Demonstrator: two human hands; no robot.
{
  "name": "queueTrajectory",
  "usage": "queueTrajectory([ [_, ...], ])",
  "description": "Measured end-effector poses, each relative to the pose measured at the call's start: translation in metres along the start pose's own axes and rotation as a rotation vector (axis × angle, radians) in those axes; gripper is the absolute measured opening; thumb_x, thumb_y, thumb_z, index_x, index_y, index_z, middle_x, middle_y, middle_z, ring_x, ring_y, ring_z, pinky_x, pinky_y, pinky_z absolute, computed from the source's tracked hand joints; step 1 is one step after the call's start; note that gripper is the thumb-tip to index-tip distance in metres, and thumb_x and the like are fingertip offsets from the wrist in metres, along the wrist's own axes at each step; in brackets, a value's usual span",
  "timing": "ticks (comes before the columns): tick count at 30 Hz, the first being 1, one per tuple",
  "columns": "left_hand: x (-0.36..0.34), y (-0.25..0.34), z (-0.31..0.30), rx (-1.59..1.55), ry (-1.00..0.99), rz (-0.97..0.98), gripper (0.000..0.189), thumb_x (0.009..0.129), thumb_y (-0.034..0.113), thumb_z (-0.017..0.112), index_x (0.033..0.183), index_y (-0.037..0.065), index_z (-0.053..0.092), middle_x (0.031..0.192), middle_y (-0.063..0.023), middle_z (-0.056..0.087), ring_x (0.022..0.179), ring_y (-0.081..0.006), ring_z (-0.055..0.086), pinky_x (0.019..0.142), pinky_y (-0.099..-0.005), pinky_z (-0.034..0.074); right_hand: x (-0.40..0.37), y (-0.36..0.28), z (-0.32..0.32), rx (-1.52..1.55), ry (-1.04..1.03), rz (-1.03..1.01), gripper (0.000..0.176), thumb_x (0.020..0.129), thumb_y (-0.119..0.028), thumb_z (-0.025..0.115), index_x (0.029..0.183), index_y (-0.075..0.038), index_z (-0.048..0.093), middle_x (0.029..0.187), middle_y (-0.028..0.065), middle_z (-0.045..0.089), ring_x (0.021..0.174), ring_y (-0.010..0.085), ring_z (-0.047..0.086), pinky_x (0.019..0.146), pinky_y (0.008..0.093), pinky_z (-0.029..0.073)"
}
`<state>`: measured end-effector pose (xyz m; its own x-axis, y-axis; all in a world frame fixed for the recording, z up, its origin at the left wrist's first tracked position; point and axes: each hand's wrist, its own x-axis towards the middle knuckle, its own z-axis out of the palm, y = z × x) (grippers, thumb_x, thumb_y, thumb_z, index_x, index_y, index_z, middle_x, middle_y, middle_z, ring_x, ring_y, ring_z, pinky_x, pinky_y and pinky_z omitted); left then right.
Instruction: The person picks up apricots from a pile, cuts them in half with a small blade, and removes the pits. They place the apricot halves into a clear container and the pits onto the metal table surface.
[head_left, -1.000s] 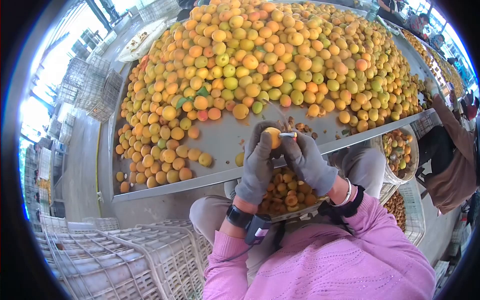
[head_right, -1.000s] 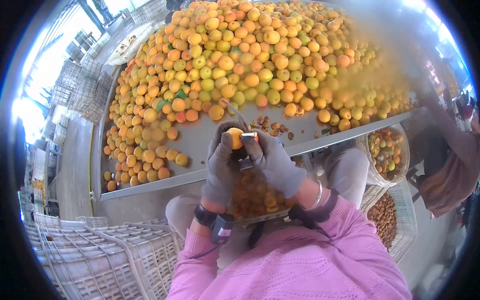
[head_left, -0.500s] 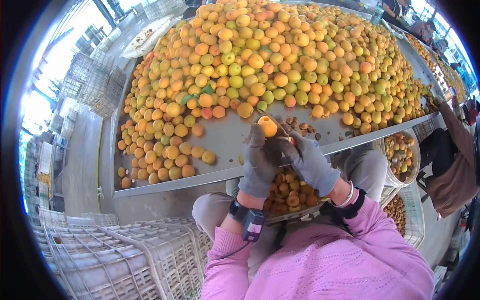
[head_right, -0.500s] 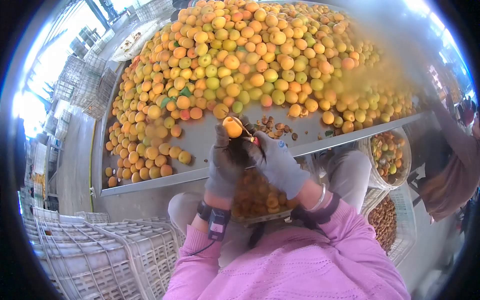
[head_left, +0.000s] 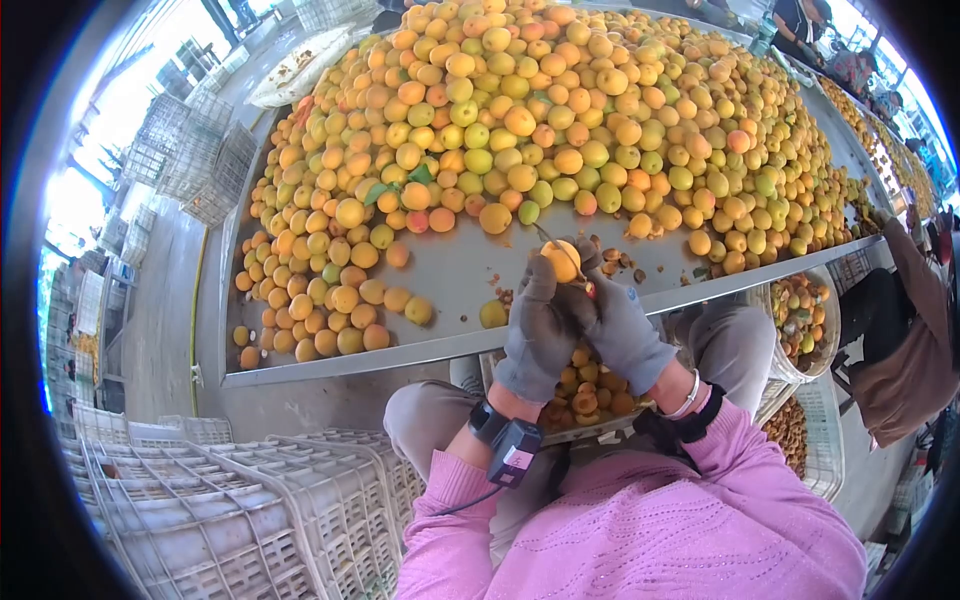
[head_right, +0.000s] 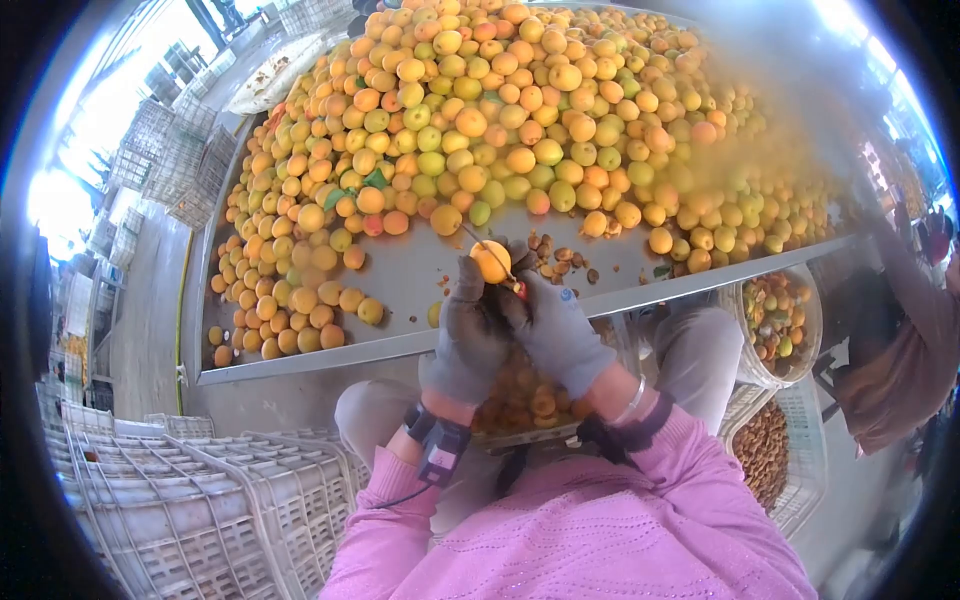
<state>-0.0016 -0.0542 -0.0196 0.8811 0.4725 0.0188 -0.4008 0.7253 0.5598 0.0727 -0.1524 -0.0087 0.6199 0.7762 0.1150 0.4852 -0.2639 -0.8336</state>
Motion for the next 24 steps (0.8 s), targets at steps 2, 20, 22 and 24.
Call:
queueTrajectory([
  [2, -0.001, 0.003, -0.003, -0.083, -0.055, -0.060, 0.048, 0.096, 0.044, 0.055, 0.122, 0.003, 0.055, 0.115, -0.0083, 0.061, 0.109, -0.0210, 0.058, 0.095, -0.0339, 0.049, -0.003, -0.004, -0.005, 0.073, 0.007, -0.024, 0.036, 0.096, -0.028, 0.055, 0.115, 0.002, 0.056, 0.091, 0.0262, 0.065, 0.089, 0.0436, 0.063, 0.073, 0.0444, 0.050],
  [20, -0.006, 0.013, 0.011, -0.044, -0.098, -0.093, 0.038, 0.093, 0.016, 0.064, 0.125, 0.000, 0.053, 0.114, -0.0094, 0.061, 0.096, -0.0193, 0.063, 0.076, -0.0290, 0.054, -0.035, 0.004, -0.017, 0.585, -0.152, 0.244, 0.039, 0.099, -0.035, 0.055, 0.108, 0.002, 0.060, 0.073, -0.0007, 0.059, 0.070, 0.0082, 0.051, 0.063, 0.0288, 0.046],
  [22, -0.007, 0.014, 0.012, -0.039, -0.098, -0.083, 0.037, 0.093, 0.019, 0.064, 0.124, 0.000, 0.054, 0.111, -0.0096, 0.063, 0.094, -0.0212, 0.064, 0.082, -0.0322, 0.053, -0.032, -0.002, -0.021, 0.522, -0.157, 0.247, 0.039, 0.099, -0.035, 0.055, 0.108, 0.002, 0.061, 0.075, -0.0013, 0.060, 0.070, 0.0079, 0.051, 0.063, 0.0280, 0.046],
  [24, -0.006, 0.023, 0.008, 0.023, -0.106, -0.071, 0.034, 0.091, 0.013, 0.066, 0.121, -0.001, 0.057, 0.106, -0.0100, 0.065, 0.092, -0.0210, 0.065, 0.084, -0.0319, 0.053, -0.032, -0.008, -0.019, 0.532, -0.101, 0.084, 0.039, 0.099, -0.036, 0.055, 0.106, 0.002, 0.061, 0.077, -0.0004, 0.060, 0.071, 0.0076, 0.051, 0.064, 0.0274, 0.047],
])
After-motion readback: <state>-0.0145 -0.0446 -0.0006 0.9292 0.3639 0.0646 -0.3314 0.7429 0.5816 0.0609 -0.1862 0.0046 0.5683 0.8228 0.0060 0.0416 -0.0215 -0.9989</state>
